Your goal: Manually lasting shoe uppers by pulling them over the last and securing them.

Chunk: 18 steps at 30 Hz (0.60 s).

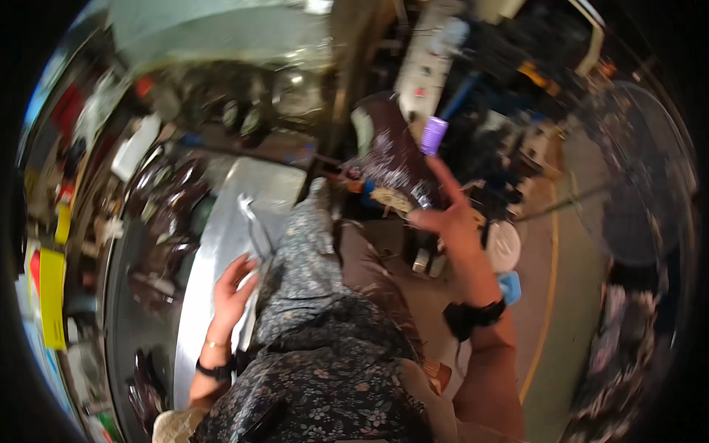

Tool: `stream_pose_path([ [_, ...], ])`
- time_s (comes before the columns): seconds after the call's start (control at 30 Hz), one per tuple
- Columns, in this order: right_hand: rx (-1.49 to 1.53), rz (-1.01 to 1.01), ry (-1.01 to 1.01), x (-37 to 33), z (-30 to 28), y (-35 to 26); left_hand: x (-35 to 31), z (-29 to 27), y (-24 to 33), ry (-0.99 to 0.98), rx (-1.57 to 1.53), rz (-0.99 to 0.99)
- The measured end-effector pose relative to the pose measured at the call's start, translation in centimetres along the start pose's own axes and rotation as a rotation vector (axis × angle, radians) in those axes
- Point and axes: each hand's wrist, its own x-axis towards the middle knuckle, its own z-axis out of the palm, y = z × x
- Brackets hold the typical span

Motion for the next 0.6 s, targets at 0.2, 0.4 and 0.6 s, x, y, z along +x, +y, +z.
stream_pose_path([
  [0.2,-1.147,-0.377,0.600,5.1,-18.3,-4.4,-4.8,-1.6,-4.4,0.422,-0.388,-0.384],
  [0.4,-1.326,-0.029,0.673,9.6,-28.8,-4.1,-4.6,-1.0,-4.6,0.422,-0.397,-0.287],
  [0.6,-1.425,0.021,0.368,10.7,-26.8,-5.1,-2.9,-2.8,-4.9,0.424,-0.400,-0.193],
])
